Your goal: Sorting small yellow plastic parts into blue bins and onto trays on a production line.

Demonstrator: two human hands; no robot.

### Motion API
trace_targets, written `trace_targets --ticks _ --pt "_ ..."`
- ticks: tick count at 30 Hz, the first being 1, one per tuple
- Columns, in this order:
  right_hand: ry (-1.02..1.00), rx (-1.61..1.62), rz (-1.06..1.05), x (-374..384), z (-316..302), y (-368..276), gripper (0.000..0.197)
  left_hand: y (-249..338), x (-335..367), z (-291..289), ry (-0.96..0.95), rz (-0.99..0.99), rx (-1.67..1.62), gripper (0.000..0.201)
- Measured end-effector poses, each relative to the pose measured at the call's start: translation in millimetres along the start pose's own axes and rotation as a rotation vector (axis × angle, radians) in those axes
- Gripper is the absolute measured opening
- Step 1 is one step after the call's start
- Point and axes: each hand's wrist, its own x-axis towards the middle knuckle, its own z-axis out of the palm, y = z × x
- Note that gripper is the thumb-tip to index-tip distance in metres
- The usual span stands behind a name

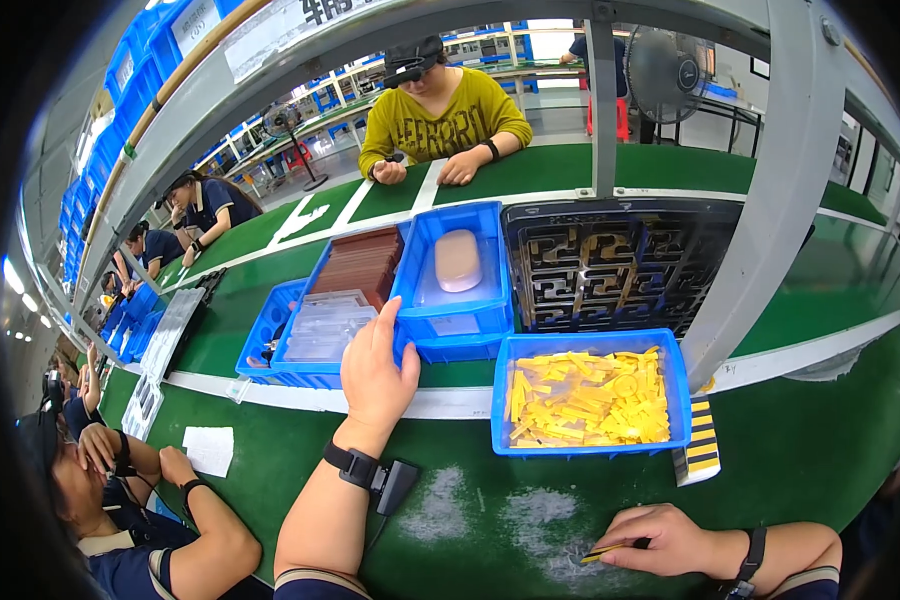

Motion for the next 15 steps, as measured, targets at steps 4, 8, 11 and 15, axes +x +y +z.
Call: trace_targets --ticks 4,8,11,15 --pt "0.0 -0.001 -0.015 1.0 -0.8 1.9 0.015 -2.4 -0.8 1.4 0.001 0.009 0.004 0.061" --pt "-0.004 -0.001 -0.013 0.8 -0.7 0.5 0.015 -3.6 -1.4 2.3 -0.013 0.004 0.006 0.061" --pt "-0.013 -0.022 -0.016 0.9 -0.3 2.0 0.015 -4.6 -1.9 2.0 -0.018 0.006 0.006 0.062" --pt "-0.025 -0.017 0.013 0.8 -1.5 -1.6 0.015 -3.2 -1.8 1.0 -0.006 0.011 0.003 0.062"
